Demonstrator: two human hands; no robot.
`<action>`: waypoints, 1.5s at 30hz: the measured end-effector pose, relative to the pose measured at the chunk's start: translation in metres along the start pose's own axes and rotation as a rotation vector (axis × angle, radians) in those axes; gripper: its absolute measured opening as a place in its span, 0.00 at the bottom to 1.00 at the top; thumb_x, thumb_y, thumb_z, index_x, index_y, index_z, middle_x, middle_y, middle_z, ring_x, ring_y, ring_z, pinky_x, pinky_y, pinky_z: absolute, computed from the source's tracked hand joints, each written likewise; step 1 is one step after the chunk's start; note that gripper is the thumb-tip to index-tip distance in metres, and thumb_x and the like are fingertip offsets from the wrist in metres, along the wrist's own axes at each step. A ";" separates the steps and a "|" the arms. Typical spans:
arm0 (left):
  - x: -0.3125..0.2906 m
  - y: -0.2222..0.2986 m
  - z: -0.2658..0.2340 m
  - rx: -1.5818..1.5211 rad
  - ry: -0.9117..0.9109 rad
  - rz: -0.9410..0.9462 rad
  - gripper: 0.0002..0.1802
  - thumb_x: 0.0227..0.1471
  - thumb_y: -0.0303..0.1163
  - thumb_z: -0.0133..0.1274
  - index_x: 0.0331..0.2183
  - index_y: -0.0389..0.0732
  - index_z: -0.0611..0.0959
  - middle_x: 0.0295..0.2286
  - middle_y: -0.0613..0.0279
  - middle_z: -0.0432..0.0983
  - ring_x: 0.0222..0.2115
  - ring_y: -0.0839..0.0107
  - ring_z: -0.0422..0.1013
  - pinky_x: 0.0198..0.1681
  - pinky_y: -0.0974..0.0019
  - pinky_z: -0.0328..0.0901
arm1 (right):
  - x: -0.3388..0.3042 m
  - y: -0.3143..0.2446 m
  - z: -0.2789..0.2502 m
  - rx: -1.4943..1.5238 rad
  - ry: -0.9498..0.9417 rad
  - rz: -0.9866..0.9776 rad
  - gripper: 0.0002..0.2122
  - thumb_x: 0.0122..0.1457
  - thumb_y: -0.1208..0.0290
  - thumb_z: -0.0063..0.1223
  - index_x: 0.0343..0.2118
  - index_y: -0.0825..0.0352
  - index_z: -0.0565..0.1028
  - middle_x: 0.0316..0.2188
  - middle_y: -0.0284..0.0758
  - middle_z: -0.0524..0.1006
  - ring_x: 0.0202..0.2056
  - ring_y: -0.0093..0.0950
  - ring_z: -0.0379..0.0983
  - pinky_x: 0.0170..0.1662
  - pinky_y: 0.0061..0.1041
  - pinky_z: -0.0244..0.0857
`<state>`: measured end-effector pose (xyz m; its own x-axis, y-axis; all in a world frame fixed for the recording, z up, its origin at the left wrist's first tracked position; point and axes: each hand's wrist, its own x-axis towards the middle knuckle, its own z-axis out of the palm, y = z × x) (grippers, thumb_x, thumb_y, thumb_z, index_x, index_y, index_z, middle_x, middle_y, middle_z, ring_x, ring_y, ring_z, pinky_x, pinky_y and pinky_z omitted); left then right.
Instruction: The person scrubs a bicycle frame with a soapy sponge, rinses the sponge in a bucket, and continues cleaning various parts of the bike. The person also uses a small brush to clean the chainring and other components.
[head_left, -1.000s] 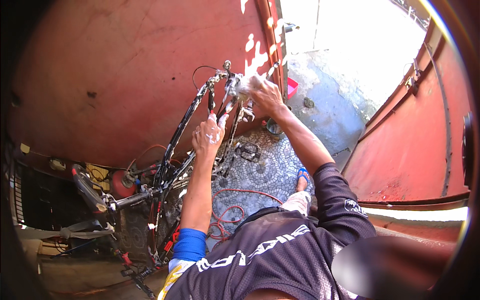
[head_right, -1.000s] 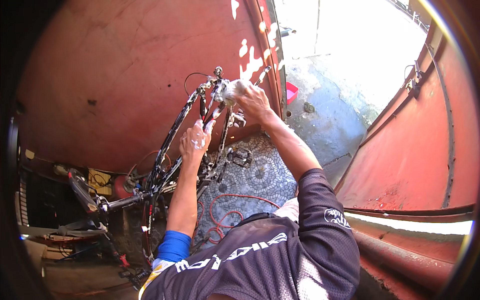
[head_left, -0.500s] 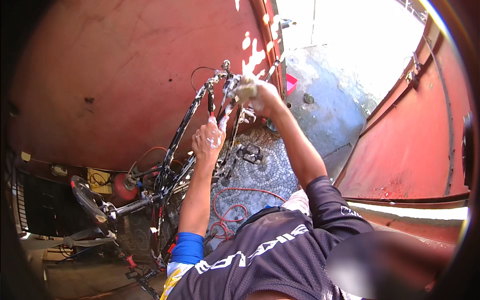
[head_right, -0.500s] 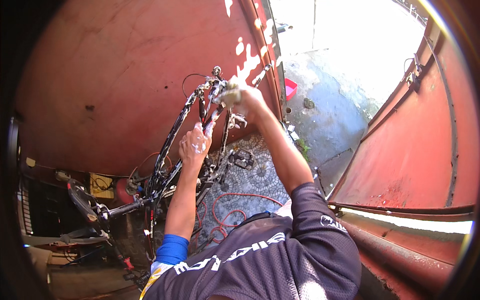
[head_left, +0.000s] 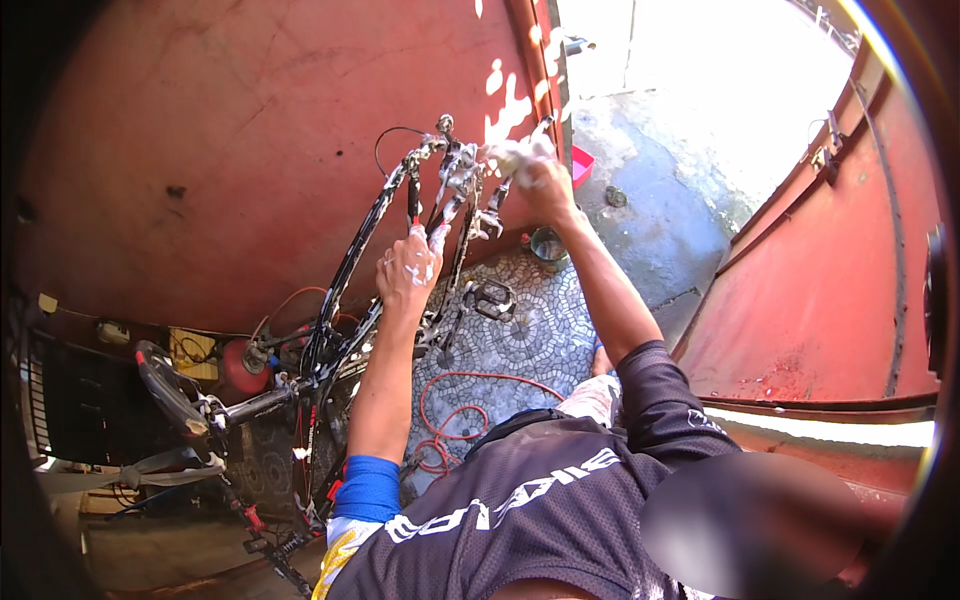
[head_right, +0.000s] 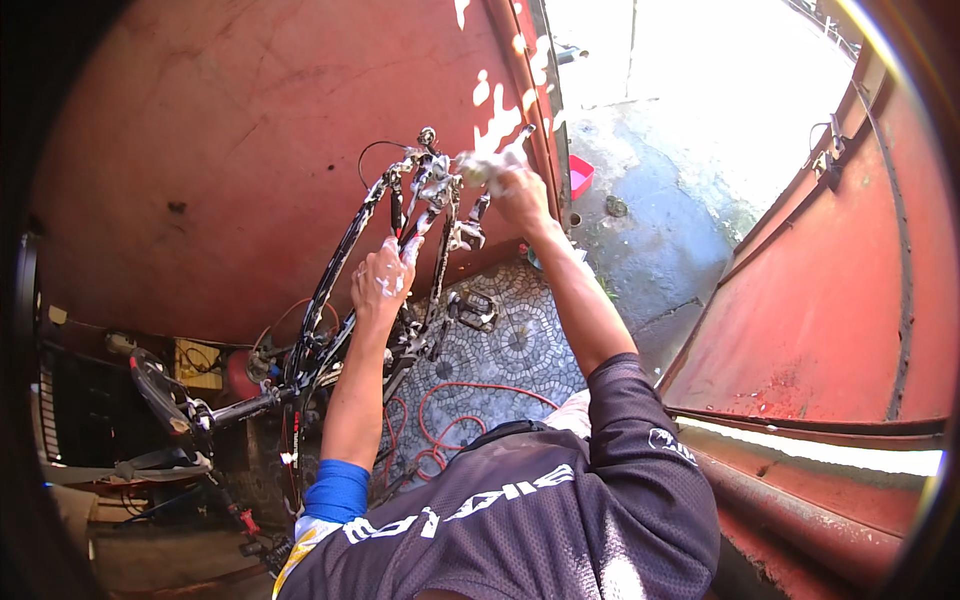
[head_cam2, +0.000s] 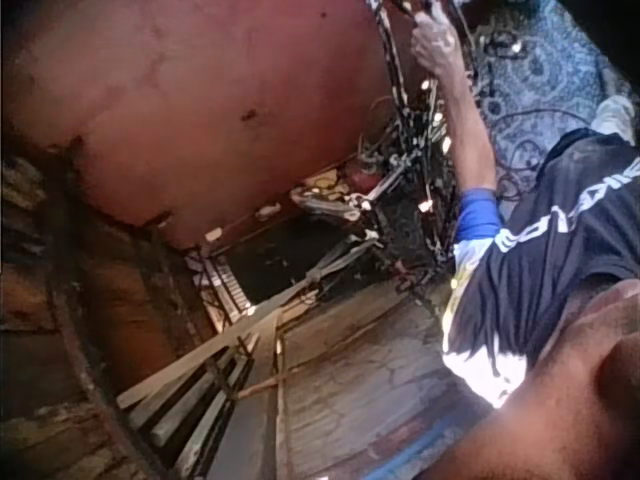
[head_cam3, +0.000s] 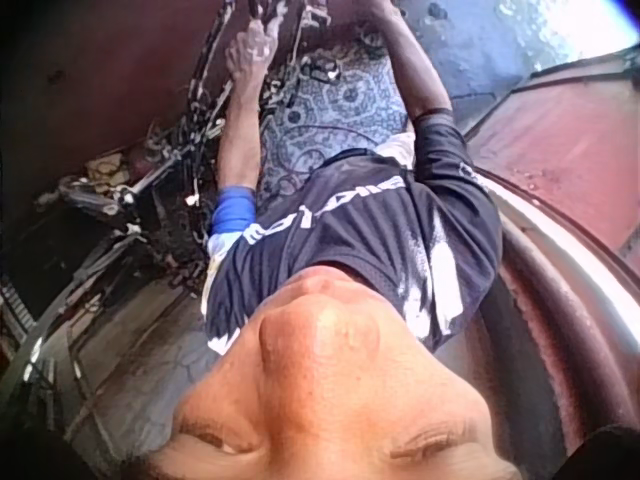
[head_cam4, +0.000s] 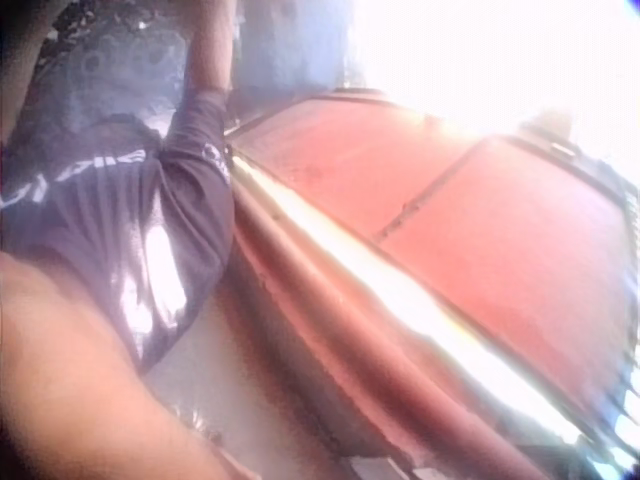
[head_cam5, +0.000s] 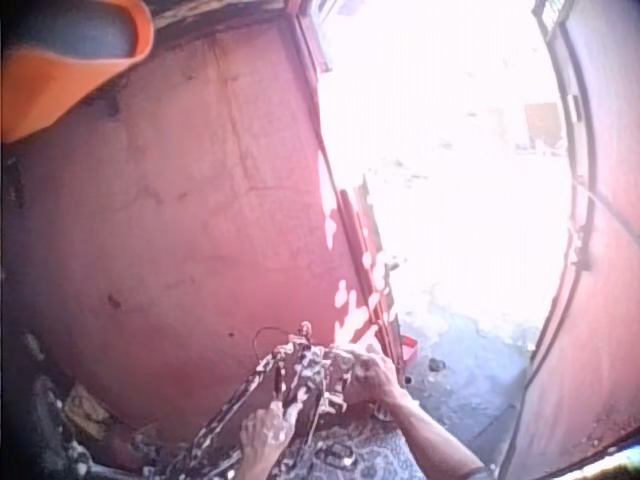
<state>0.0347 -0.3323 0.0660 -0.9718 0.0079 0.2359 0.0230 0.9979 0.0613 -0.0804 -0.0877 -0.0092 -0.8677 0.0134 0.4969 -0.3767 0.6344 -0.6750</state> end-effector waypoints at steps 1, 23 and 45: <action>-0.002 -0.004 0.001 0.005 0.004 -0.014 0.25 0.62 0.52 0.52 0.35 0.37 0.82 0.25 0.38 0.81 0.31 0.40 0.79 0.36 0.41 0.74 | 0.005 -0.007 0.007 0.286 0.129 0.073 0.10 0.65 0.69 0.49 0.43 0.62 0.81 0.31 0.37 0.83 0.30 0.29 0.80 0.35 0.32 0.73; -0.008 -0.024 0.021 0.105 0.124 0.070 0.23 0.61 0.51 0.52 0.39 0.40 0.83 0.25 0.41 0.81 0.29 0.42 0.79 0.35 0.44 0.74 | -0.030 -0.041 0.059 0.410 0.224 0.192 0.16 0.57 0.68 0.57 0.49 0.62 0.77 0.40 0.47 0.80 0.43 0.47 0.78 0.46 0.44 0.71; 0.007 -0.012 0.013 0.037 0.031 0.042 0.25 0.55 0.46 0.59 0.48 0.39 0.81 0.27 0.34 0.79 0.31 0.37 0.77 0.36 0.38 0.70 | -0.209 -0.032 0.196 0.450 -0.110 0.459 0.16 0.58 0.74 0.57 0.47 0.69 0.68 0.35 0.53 0.78 0.39 0.52 0.78 0.43 0.44 0.71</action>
<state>0.0249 -0.3434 0.0541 -0.9622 0.0487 0.2680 0.0547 0.9984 0.0151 0.0496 -0.2618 -0.1984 -0.9919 0.1116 0.0608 -0.0378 0.1972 -0.9796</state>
